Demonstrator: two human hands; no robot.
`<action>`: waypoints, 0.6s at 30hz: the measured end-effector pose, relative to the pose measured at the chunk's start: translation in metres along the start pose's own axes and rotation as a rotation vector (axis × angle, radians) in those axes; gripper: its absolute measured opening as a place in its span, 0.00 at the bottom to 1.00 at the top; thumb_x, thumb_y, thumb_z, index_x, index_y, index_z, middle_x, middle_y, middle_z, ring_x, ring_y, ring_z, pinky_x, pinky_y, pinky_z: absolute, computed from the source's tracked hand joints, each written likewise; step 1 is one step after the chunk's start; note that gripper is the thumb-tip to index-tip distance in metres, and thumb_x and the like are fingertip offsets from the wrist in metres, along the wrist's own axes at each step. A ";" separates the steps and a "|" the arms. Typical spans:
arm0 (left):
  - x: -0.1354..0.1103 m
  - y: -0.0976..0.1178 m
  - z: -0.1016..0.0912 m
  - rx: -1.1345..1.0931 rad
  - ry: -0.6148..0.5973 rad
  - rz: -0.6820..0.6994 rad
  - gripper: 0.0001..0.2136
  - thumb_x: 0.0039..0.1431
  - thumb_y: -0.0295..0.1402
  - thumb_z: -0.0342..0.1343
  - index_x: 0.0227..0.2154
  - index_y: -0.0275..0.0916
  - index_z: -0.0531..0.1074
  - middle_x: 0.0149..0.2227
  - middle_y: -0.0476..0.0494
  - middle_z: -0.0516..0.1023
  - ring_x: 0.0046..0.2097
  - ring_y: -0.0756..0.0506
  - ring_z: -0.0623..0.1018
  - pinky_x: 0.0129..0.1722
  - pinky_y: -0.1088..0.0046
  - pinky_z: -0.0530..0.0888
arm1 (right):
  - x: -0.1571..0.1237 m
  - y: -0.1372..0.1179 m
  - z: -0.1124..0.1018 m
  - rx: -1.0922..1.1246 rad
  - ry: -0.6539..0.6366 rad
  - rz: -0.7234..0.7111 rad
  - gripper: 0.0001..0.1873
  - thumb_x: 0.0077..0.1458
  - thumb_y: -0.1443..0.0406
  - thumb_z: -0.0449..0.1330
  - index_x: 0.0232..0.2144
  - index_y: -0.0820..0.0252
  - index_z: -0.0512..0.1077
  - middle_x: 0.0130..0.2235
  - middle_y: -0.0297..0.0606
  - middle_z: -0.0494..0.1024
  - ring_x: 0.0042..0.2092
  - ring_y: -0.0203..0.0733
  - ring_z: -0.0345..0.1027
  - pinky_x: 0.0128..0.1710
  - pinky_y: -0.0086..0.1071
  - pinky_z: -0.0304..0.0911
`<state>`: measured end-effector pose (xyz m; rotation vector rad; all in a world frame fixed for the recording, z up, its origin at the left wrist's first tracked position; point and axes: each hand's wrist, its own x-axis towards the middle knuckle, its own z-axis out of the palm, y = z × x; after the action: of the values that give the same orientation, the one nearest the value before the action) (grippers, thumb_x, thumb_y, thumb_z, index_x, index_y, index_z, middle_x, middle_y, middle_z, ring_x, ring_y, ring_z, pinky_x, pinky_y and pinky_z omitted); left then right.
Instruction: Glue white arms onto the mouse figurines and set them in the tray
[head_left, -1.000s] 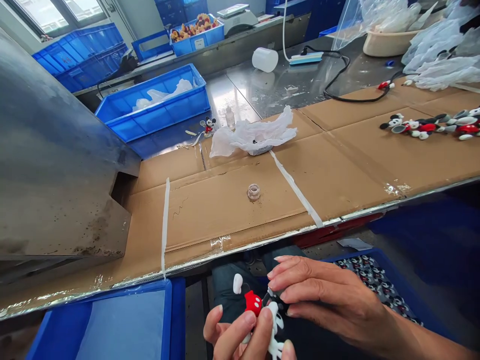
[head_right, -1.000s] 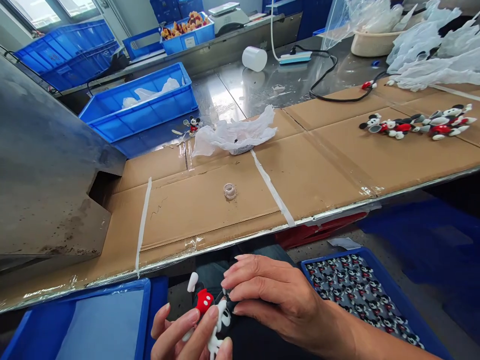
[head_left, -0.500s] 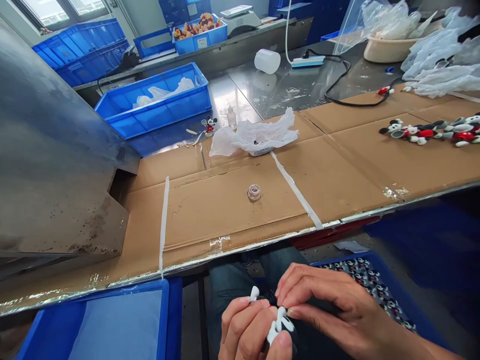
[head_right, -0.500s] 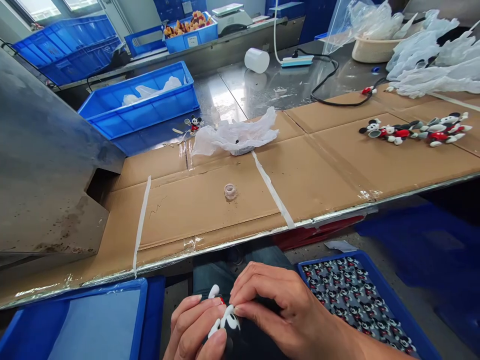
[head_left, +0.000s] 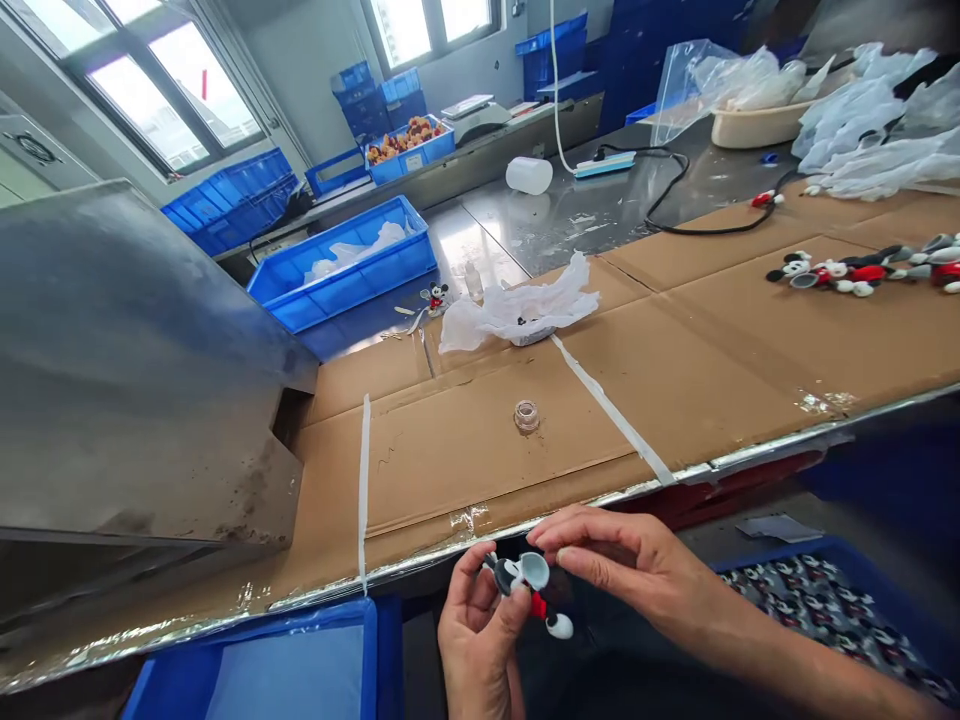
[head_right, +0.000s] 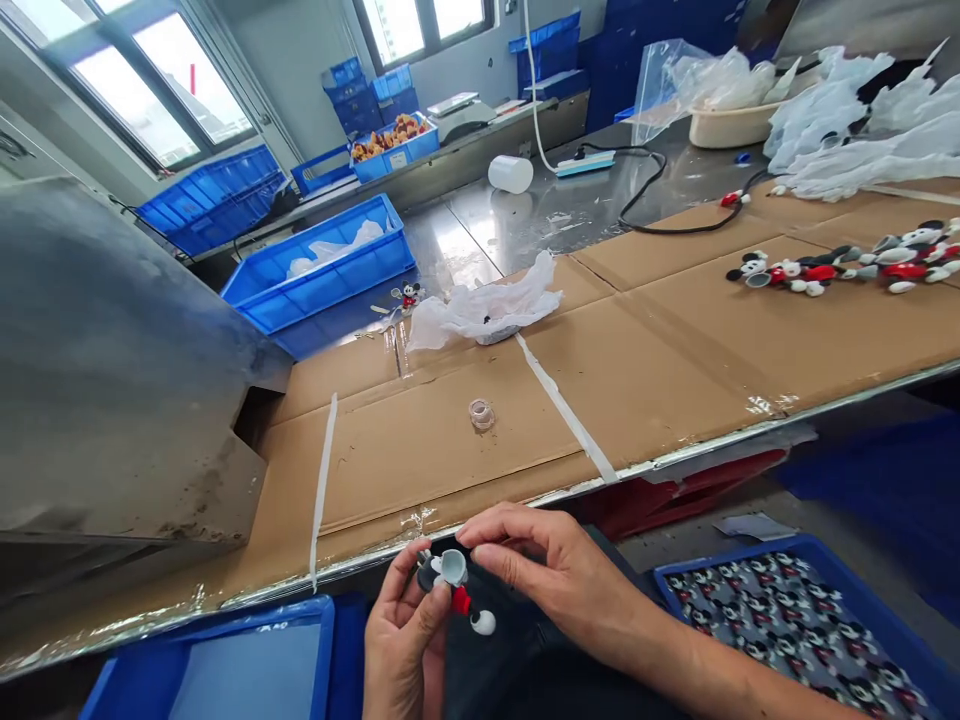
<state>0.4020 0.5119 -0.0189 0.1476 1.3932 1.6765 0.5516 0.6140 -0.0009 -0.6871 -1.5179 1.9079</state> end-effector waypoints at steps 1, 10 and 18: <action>0.000 0.002 0.002 -0.013 0.012 0.001 0.26 0.32 0.34 0.79 0.38 0.39 0.79 0.32 0.42 0.86 0.33 0.48 0.84 0.33 0.80 0.79 | 0.000 0.001 0.002 -0.010 -0.010 -0.006 0.13 0.62 0.57 0.65 0.43 0.59 0.81 0.46 0.42 0.81 0.50 0.49 0.73 0.52 0.37 0.68; -0.007 0.004 0.003 0.139 0.069 0.085 0.30 0.27 0.37 0.80 0.39 0.39 0.77 0.27 0.48 0.83 0.27 0.50 0.79 0.27 0.80 0.77 | -0.001 0.007 0.005 -0.252 0.006 -0.227 0.06 0.60 0.65 0.66 0.41 0.56 0.80 0.41 0.36 0.82 0.44 0.43 0.76 0.46 0.31 0.70; -0.011 0.004 0.002 0.109 0.016 0.119 0.27 0.30 0.37 0.79 0.37 0.40 0.78 0.28 0.47 0.83 0.27 0.50 0.78 0.27 0.78 0.75 | -0.011 0.020 0.002 -0.430 0.117 -0.363 0.11 0.60 0.54 0.68 0.43 0.47 0.81 0.41 0.36 0.83 0.41 0.45 0.80 0.42 0.28 0.76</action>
<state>0.4076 0.5055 -0.0102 0.2847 1.5136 1.7021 0.5555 0.6012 -0.0194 -0.6365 -1.8511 1.2669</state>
